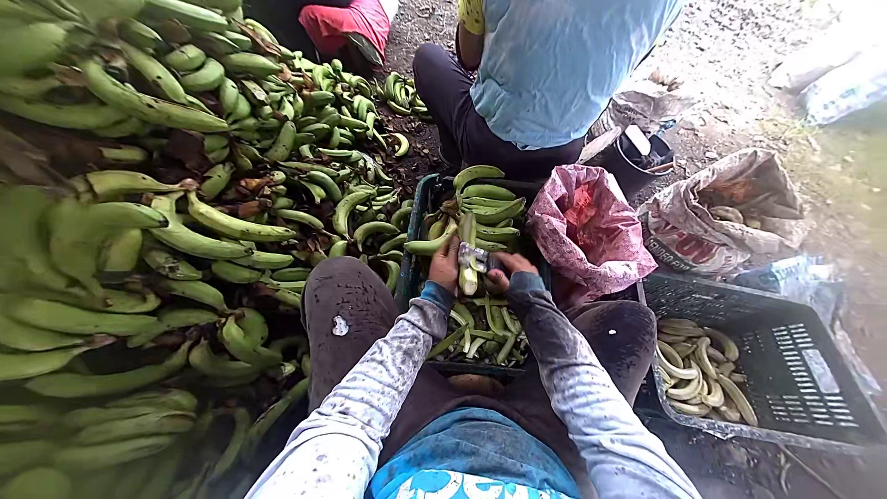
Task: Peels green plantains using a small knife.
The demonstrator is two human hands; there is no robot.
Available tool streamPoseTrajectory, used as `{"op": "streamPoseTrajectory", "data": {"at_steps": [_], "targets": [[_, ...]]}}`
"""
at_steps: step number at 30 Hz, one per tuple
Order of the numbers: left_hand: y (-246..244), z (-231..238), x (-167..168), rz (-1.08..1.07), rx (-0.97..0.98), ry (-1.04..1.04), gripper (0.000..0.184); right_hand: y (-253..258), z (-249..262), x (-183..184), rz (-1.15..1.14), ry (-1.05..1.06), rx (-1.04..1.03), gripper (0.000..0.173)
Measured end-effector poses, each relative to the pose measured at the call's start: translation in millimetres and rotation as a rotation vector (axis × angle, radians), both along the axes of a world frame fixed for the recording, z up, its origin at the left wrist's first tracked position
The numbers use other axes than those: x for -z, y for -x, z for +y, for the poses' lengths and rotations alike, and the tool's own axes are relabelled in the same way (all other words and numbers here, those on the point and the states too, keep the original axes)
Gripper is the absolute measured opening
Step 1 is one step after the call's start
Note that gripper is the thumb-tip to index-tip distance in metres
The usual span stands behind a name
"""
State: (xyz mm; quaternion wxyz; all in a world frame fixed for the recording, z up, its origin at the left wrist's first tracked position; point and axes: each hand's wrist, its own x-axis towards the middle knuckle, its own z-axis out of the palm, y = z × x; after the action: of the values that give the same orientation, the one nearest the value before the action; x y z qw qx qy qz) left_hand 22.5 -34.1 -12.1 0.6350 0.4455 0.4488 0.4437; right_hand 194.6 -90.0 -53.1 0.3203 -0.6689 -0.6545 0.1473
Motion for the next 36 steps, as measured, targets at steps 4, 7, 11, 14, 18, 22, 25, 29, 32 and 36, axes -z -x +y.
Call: {"op": "streamPoseTrajectory", "data": {"at_steps": [4,7,11,14,18,22,25,29,32,36], "targets": [[-1,-12,17,0.094,0.414,0.299,0.044,-8,9,-58,0.021,0.327,0.446,0.051],[6,-5,16,0.190,0.201,0.112,0.052,8,4,-55,0.112,0.392,0.311,0.051],[6,28,8,0.040,-0.467,-0.199,0.053,52,-18,-32,0.077,0.372,0.069,0.052],[12,30,-6,0.010,-0.597,-0.211,0.054,63,-25,-48,-0.030,0.413,0.089,0.051],[19,9,4,0.357,0.285,-0.116,0.047,30,5,-44,-0.029,0.414,0.268,0.052],[11,8,21,0.327,0.534,0.050,0.048,13,14,-43,0.144,0.424,0.373,0.051],[1,17,13,0.130,-0.142,0.089,0.055,41,-5,-46,0.099,0.429,0.239,0.051],[-2,40,7,-0.041,-0.775,0.028,0.066,72,-20,-49,0.009,0.458,0.165,0.052],[-1,23,-4,0.007,-0.501,0.078,0.055,57,-7,-40,-0.001,0.424,0.220,0.051],[20,16,1,0.283,0.412,-0.057,0.047,21,11,-40,0.030,0.478,0.260,0.051]]}}
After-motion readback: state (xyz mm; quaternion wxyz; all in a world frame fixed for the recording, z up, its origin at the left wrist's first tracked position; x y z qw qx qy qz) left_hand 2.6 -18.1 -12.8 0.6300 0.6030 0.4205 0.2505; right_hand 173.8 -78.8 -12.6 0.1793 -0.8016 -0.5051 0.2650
